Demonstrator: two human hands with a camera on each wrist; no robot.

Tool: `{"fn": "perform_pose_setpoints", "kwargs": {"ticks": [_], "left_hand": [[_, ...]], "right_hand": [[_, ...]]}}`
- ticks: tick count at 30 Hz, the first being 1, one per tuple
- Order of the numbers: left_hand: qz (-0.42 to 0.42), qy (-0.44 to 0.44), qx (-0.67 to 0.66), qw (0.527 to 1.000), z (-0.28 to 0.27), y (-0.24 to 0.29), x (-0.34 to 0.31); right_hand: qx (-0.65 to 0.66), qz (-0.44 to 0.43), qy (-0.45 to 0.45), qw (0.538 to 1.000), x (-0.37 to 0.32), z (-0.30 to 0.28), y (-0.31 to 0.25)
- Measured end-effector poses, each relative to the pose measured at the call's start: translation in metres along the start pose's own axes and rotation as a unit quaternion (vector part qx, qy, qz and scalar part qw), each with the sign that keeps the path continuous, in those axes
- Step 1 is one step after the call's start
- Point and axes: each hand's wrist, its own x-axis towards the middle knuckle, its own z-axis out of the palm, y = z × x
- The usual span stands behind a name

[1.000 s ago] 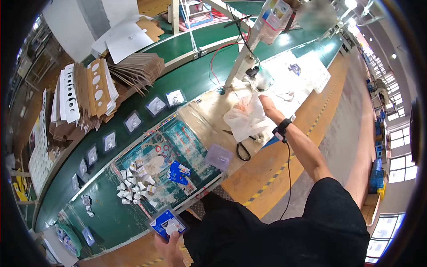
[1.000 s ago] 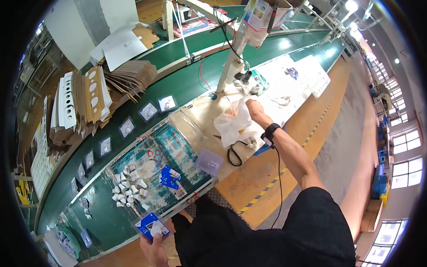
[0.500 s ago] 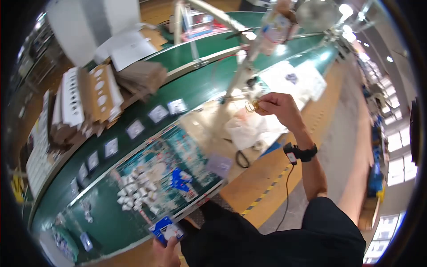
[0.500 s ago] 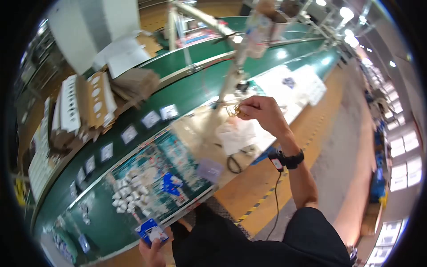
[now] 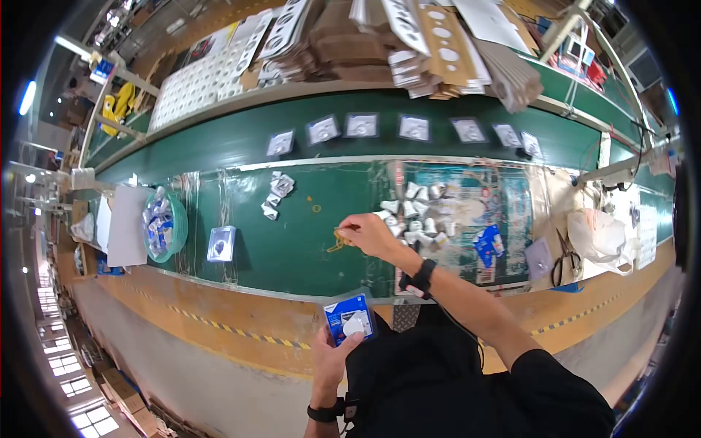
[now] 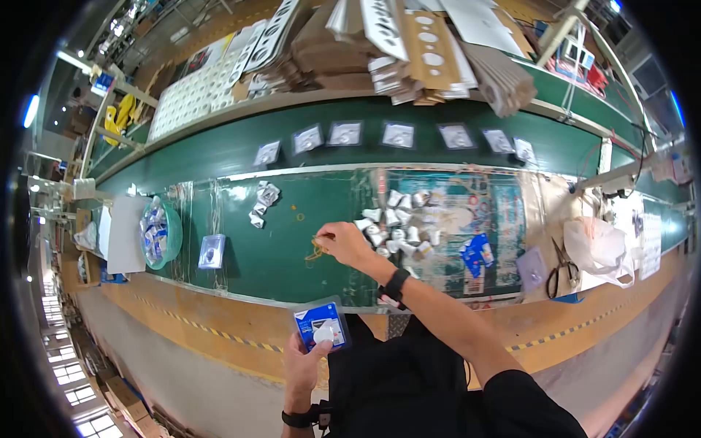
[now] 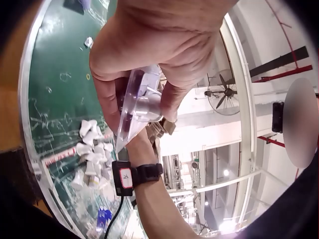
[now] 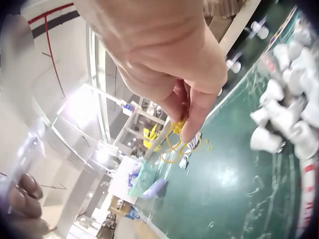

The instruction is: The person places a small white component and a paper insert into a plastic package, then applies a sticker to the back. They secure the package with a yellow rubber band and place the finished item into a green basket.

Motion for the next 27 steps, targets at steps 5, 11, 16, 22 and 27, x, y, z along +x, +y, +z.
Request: {"fn": "perform_pose_setpoints", "kwargs": {"ticks": [5, 11, 16, 22, 27], "left_hand": [[-0.026, 0.0, 0.007, 1.0, -0.128, 0.033, 0.073], [-0.048, 0.011, -0.007, 0.999, -0.233, 0.079, 0.13], [-0.081, -0.037, -0.01, 0.996, -0.252, 0.088, 0.151], [-0.05, -0.045, 0.009, 0.998, -0.259, 0.095, 0.148], [-0.032, -0.024, 0.003, 0.999, -0.266, 0.095, 0.136]], "right_hand": [[-0.158, 0.013, 0.11, 0.981, 0.074, 0.081, 0.04], [-0.288, 0.101, 0.206, 0.93, 0.072, 0.085, 0.0], [-0.292, -0.003, 0.166, 0.942, 0.057, 0.116, -0.015], [-0.353, -0.041, 0.157, 0.921, 0.082, 0.145, -0.007], [-0.417, -0.039, 0.142, 0.897, 0.094, 0.153, 0.013]]}}
